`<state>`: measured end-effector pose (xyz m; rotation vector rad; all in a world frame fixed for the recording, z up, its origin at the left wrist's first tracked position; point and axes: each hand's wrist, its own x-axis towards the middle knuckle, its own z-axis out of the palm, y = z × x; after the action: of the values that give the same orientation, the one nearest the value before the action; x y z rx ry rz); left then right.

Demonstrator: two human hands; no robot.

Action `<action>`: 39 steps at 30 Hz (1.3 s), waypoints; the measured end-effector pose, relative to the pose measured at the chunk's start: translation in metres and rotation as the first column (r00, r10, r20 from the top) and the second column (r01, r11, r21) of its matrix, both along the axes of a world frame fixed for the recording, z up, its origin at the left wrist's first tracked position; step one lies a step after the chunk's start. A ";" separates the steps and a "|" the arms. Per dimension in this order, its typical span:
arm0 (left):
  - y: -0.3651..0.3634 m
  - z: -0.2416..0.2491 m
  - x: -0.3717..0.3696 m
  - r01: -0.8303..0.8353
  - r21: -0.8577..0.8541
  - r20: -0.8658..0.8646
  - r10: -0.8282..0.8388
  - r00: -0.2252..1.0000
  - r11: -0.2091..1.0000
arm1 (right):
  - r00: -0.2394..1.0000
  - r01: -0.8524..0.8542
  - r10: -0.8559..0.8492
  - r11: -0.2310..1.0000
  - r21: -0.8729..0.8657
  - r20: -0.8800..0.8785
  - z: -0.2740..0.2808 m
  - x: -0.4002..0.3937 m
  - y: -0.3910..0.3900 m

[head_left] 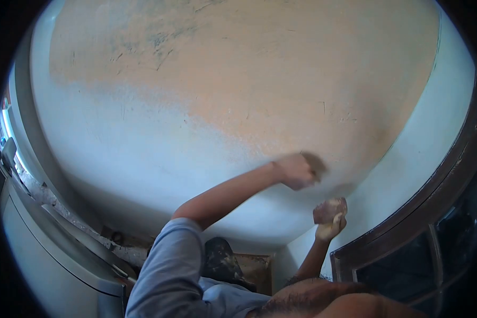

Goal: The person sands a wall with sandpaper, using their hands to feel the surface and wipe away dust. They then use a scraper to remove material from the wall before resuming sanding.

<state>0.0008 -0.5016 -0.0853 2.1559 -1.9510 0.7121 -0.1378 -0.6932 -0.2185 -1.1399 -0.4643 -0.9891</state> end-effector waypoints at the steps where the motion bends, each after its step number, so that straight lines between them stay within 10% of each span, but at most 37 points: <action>1: 0.017 -0.016 0.024 0.190 -0.439 0.098 -0.164 0.982 0.878 | 0.999 0.019 -0.017 0.999 0.040 -0.038 -0.006 -0.011 -0.006; 3: 0.084 0.029 0.008 0.058 -0.788 0.258 0.243 0.935 0.612 | 0.991 -0.001 0.016 0.994 0.110 -0.136 -0.015 -0.032 -0.006; 4: 0.105 0.038 -0.006 -0.230 -0.899 0.000 0.526 0.851 0.372 | 0.981 -0.039 0.063 0.991 0.131 -0.185 -0.017 -0.039 -0.007; 6: 0.103 0.028 -0.006 -0.368 -0.852 -0.077 0.606 0.792 0.372 | 0.945 -0.242 0.253 0.967 0.077 -0.209 -0.027 -0.037 -0.013; 8: 0.076 0.008 0.000 -0.606 -0.696 -0.184 0.721 0.668 0.384 | 0.961 -0.096 0.105 0.994 0.046 -0.255 -0.037 -0.032 0.005; 10: 0.029 -0.051 0.011 -0.198 -0.453 0.290 0.353 0.889 0.869 | 0.937 -0.189 0.211 0.976 0.104 -0.278 -0.044 -0.017 0.023; 11: 0.039 -0.028 -0.037 -0.258 0.148 -0.035 0.266 0.963 0.955 | 0.948 -0.164 0.189 0.980 0.116 -0.257 -0.040 -0.011 0.043; 14: 0.031 -0.075 -0.042 -0.061 -0.044 -0.144 0.054 0.988 0.997 | 0.950 -0.206 0.213 0.977 0.053 -0.228 -0.028 -0.004 0.058; 16: 0.064 -0.062 -0.048 -0.066 -0.625 -0.219 -0.093 0.971 0.778 | 0.958 -0.240 0.241 0.970 0.023 -0.159 -0.014 -0.004 0.075; 20: 0.156 -0.008 -0.053 -0.148 -0.922 -0.021 0.337 0.941 0.357 | 0.942 -0.310 0.304 0.950 -0.026 -0.141 0.004 -0.011 0.087; 24: 0.234 -0.032 -0.079 -0.229 -0.900 -0.101 0.334 0.937 0.371 | 0.957 -0.226 0.204 0.970 -0.088 -0.208 -0.002 -0.010 0.074; 28: 0.339 -0.107 -0.113 -0.384 -0.650 0.022 0.522 0.852 0.655 | 0.979 -0.092 0.079 0.994 -0.058 -0.189 -0.005 -0.006 0.076; 32: 0.459 -0.169 -0.181 -0.921 0.070 -0.215 0.907 0.361 0.383 | 0.941 -0.068 0.025 0.991 -0.117 -0.337 -0.030 0.018 0.085; 36: 0.572 -0.241 -0.245 -0.844 0.525 -0.220 0.941 -0.258 -0.109 | 0.919 0.315 -0.384 0.855 -0.412 -0.094 0.003 0.031 0.118; 39: 0.620 -0.271 -0.286 -0.714 0.663 -0.240 0.839 -0.489 -0.226 | 0.683 0.669 -0.725 0.574 -0.471 0.087 0.040 0.053 0.108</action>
<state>-0.2852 0.1182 -0.3562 2.9480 0.7459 -0.4496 -0.0849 -0.5847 -0.1782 -1.9053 -0.1290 -1.5412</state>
